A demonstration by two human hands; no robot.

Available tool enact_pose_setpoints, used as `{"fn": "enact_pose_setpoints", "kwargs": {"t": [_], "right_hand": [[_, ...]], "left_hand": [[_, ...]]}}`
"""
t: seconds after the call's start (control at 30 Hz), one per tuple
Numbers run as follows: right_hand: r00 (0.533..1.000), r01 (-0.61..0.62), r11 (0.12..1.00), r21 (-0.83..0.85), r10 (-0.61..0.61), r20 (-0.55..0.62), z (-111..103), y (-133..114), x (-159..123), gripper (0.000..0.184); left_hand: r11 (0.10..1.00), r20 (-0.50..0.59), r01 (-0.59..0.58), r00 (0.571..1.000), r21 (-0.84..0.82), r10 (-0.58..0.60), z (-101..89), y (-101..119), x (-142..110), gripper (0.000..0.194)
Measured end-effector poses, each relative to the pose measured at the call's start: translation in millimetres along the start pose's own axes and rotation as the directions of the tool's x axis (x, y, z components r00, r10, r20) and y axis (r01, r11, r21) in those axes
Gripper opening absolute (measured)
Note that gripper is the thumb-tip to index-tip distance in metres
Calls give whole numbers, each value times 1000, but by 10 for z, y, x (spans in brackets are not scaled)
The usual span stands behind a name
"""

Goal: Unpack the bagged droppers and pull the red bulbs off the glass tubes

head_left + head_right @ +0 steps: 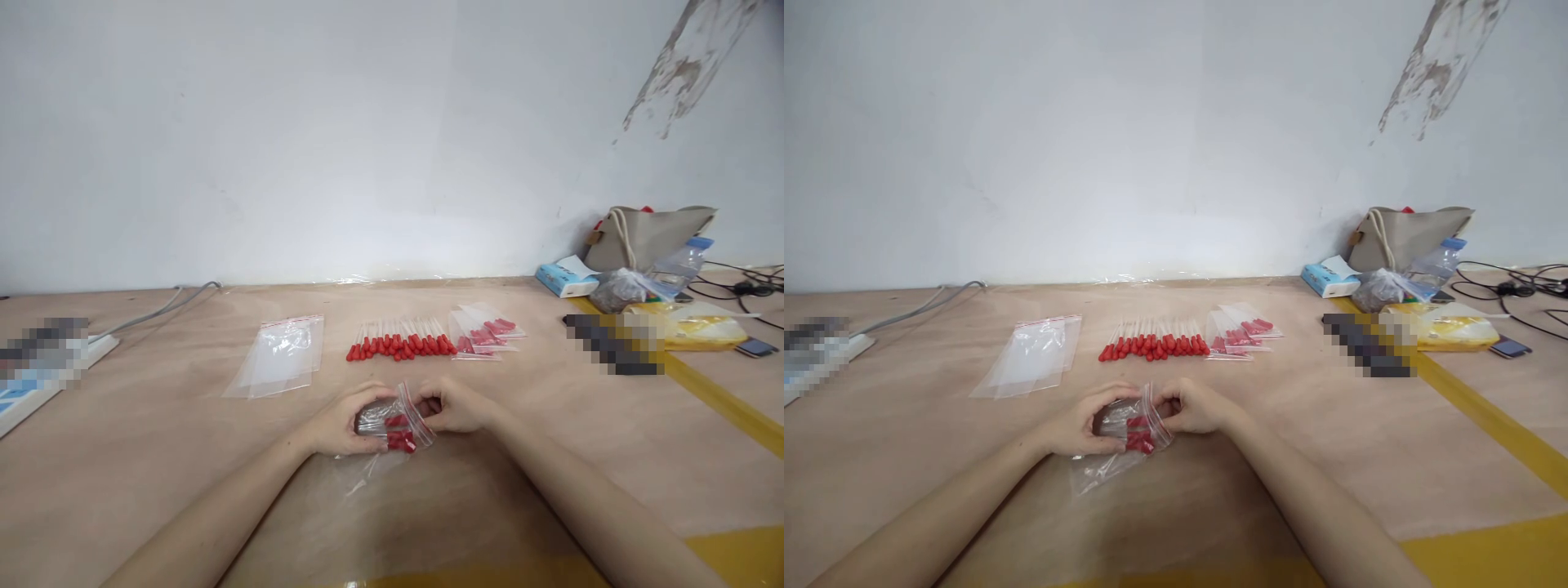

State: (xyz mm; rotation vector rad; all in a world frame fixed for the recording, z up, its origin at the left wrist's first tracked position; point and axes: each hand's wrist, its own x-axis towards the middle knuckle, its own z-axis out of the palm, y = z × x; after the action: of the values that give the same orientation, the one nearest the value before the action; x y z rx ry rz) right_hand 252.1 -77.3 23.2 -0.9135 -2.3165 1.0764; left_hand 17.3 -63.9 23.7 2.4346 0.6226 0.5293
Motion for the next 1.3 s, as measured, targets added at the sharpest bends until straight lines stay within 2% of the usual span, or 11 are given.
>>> {"fn": "enact_pose_setpoints", "kwargs": {"t": [0.17,0.4,0.53,0.63,0.73,0.83,0.9,1.07,1.2,1.3], "right_hand": [[993,72,995,-66,-77,-84,29,-33,16,31],[1000,17,984,-178,-14,14,26,-120,34,33],[1000,20,973,-228,-18,12,40,-131,38,27],[998,45,976,-214,-53,-33,43,-138,32,19],[993,91,974,-205,-105,-60,37,-129,33,19],[990,139,967,-215,-142,2,43,-94,40,23],[994,111,967,-231,-111,15,59,-74,45,26],[997,38,962,-271,-53,-48,112,-106,49,24],[993,69,954,-293,-93,-68,133,-149,51,19],[991,88,964,-250,-111,-79,126,-149,54,17]], "left_hand": [[998,-53,2,999,69,2,41,10,3,55],[998,-64,-20,998,57,23,47,50,17,47],[999,-40,-25,999,47,27,34,41,17,51],[999,-12,-5,1000,47,6,19,34,16,63],[999,-10,23,1000,48,-22,13,36,12,70],[998,-9,36,999,44,-35,14,44,10,68],[998,-4,39,999,40,-39,14,49,12,68],[999,-5,34,999,31,-34,8,48,17,69],[999,-18,28,999,27,-28,2,52,16,70],[999,-8,34,999,23,-34,-4,65,18,70]]}}
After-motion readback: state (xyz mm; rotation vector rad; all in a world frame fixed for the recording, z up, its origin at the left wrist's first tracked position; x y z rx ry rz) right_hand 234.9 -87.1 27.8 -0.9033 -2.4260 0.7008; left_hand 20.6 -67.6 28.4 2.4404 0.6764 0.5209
